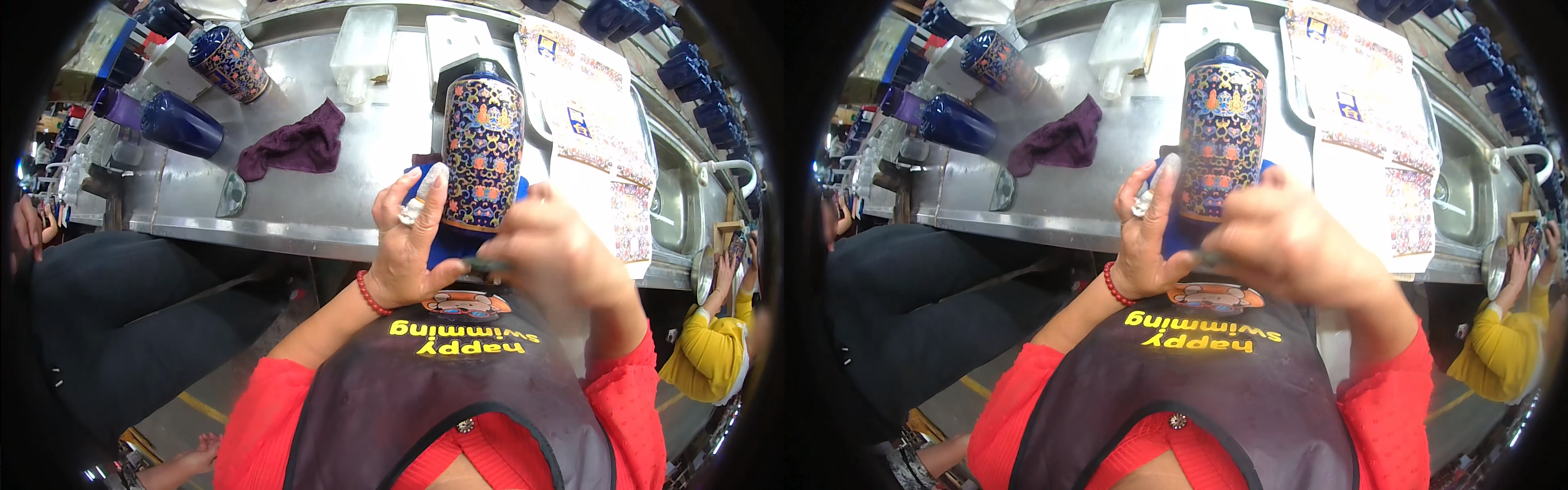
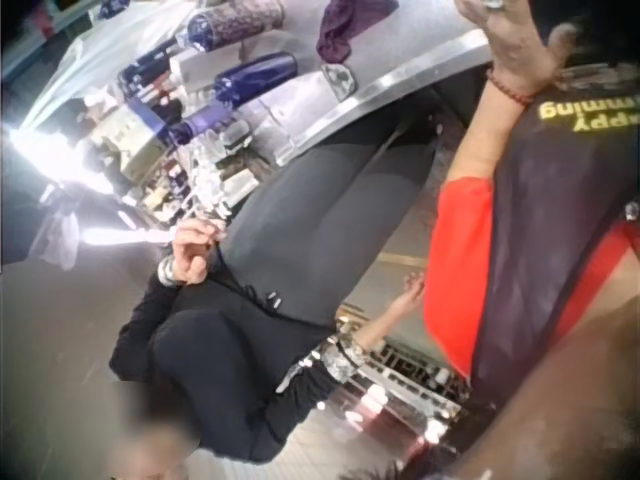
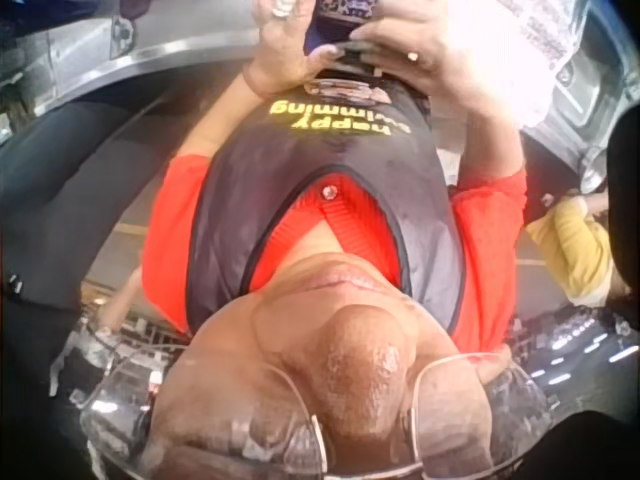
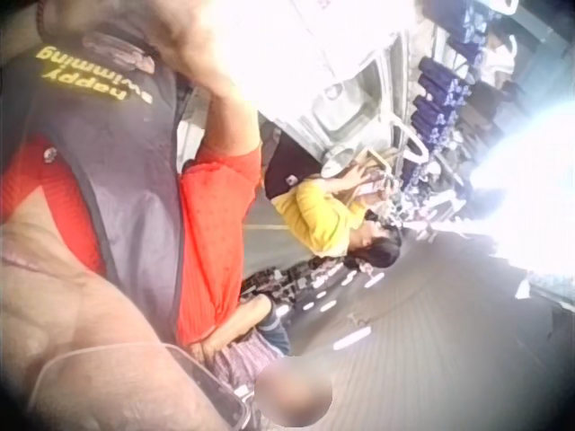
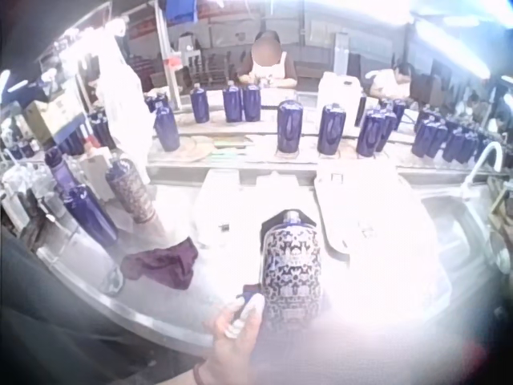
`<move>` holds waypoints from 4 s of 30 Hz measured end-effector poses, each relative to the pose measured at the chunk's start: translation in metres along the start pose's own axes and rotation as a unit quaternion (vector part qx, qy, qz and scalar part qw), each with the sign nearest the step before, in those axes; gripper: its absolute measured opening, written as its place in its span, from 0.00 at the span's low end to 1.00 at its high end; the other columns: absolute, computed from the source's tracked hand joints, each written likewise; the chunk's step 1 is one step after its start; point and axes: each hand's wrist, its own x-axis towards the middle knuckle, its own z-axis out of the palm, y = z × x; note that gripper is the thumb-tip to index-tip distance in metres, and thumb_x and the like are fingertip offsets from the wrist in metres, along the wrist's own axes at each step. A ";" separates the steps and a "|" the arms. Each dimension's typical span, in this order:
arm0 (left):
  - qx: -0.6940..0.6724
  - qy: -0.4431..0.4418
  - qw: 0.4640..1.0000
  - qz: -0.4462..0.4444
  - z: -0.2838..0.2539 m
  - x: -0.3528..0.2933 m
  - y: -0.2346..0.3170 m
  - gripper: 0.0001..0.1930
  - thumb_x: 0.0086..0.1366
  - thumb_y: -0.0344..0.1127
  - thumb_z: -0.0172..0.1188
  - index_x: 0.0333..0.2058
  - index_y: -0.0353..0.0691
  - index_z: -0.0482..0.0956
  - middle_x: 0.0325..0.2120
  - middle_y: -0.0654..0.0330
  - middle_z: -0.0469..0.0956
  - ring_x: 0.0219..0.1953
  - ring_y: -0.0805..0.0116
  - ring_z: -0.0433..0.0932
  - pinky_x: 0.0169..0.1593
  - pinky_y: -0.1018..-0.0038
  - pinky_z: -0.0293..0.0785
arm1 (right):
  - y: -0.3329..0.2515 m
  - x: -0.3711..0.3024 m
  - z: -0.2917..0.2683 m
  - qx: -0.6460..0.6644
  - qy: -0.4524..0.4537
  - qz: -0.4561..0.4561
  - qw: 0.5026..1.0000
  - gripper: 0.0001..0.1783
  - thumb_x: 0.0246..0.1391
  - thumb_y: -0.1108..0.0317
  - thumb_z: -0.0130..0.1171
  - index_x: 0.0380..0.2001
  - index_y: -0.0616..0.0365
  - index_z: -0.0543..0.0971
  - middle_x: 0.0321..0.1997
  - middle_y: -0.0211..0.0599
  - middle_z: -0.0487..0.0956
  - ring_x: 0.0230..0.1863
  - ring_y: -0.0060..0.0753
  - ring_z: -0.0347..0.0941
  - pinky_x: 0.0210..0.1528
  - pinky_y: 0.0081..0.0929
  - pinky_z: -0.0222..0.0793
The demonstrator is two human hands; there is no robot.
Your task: The person applies a decorative sticker to a blue bottle, smooths it with a green squeegee, and then places the finished bottle on a nearby rack. The person then picks up another blue bottle and repeats the process.
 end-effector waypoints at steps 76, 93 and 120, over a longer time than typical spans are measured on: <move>0.167 -0.069 0.983 0.025 -0.002 0.036 0.018 0.42 0.51 0.44 0.70 0.67 0.44 0.69 0.64 0.53 0.69 0.67 0.50 0.60 0.69 0.38 0.36 | 0.009 -0.059 0.041 -0.089 0.181 0.025 0.979 0.21 0.33 0.75 0.70 0.37 0.53 0.83 0.36 0.31 0.76 0.36 0.38 0.72 0.40 0.39 0.63; 0.137 0.010 0.989 0.051 0.005 0.028 0.012 0.43 0.54 0.58 0.74 0.60 0.42 0.66 0.58 0.46 0.71 0.63 0.43 0.66 0.72 0.43 0.37 | 0.052 0.025 -0.031 0.011 0.179 0.208 0.962 0.09 0.50 0.68 0.69 0.33 0.59 0.81 0.29 0.43 0.79 0.31 0.49 0.76 0.36 0.37 0.72; 0.028 -0.077 0.994 0.069 -0.023 0.066 -0.007 0.44 0.59 0.69 0.62 0.65 0.44 0.72 0.62 0.49 0.72 0.66 0.47 0.62 0.72 0.47 0.37 | 0.053 -0.032 0.024 -0.041 0.280 0.113 0.952 0.19 0.38 0.79 0.71 0.39 0.54 0.85 0.36 0.34 0.79 0.37 0.37 0.75 0.40 0.32 0.69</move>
